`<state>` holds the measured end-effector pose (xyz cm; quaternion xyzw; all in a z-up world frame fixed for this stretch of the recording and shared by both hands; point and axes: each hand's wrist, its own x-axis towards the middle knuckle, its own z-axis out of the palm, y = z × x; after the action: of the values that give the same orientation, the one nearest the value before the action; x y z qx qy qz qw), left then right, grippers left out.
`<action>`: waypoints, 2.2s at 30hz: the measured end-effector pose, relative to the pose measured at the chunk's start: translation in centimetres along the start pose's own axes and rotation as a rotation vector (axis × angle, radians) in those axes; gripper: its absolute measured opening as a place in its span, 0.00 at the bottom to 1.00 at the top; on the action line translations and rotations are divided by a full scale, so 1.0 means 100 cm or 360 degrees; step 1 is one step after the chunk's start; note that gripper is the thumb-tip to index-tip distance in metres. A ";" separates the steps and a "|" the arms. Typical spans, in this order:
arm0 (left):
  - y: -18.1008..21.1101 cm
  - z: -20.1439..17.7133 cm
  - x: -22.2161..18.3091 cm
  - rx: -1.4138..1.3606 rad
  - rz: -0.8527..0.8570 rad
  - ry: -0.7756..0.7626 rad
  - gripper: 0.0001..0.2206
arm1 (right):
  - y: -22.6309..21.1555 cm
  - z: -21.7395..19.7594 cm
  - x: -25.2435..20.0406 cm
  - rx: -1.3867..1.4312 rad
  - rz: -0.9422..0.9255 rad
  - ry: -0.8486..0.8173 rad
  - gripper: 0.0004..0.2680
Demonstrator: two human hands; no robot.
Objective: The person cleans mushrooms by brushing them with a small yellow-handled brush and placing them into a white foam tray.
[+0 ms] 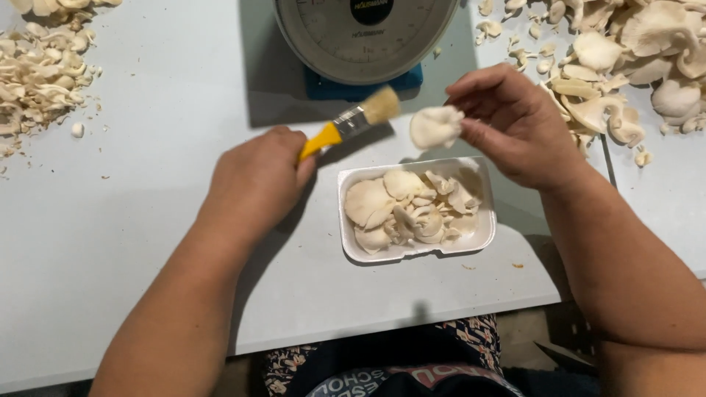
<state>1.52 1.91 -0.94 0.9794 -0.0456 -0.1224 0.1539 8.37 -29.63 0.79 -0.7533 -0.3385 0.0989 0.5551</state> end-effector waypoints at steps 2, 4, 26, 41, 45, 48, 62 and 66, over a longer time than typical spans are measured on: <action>-0.003 -0.003 0.000 0.0052 -0.0072 0.0036 0.11 | 0.000 -0.002 -0.001 -0.0027 -0.0030 0.0054 0.10; -0.003 -0.003 -0.001 -0.0191 0.0082 0.0134 0.13 | -0.001 0.000 -0.002 -0.0484 0.0011 0.0246 0.11; -0.005 -0.006 0.001 0.0023 -0.0189 -0.0087 0.13 | -0.039 0.018 -0.002 -0.0732 -0.0353 -0.0482 0.04; -0.004 -0.007 0.002 0.0075 -0.0172 -0.0145 0.13 | -0.049 0.034 -0.007 -0.0845 -0.0564 -0.0573 0.14; -0.004 -0.006 0.003 0.0060 -0.0200 -0.0160 0.14 | -0.053 0.042 -0.006 -0.1019 -0.0589 -0.0591 0.13; -0.005 -0.004 0.003 0.0070 -0.0186 -0.0149 0.14 | -0.048 0.038 -0.008 -0.0753 -0.0468 -0.0572 0.07; -0.001 -0.007 0.001 0.0063 -0.0223 -0.0181 0.14 | -0.054 -0.020 -0.011 -0.0633 0.0227 -0.0729 0.09; -0.003 -0.005 0.002 0.0115 -0.0194 -0.0166 0.14 | -0.059 -0.009 -0.014 -0.0727 0.0427 -0.0944 0.06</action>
<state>1.89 2.33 -0.65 0.9776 0.0017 -0.1805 0.1082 5.37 -30.27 6.13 -0.8337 -0.3960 0.3059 0.2335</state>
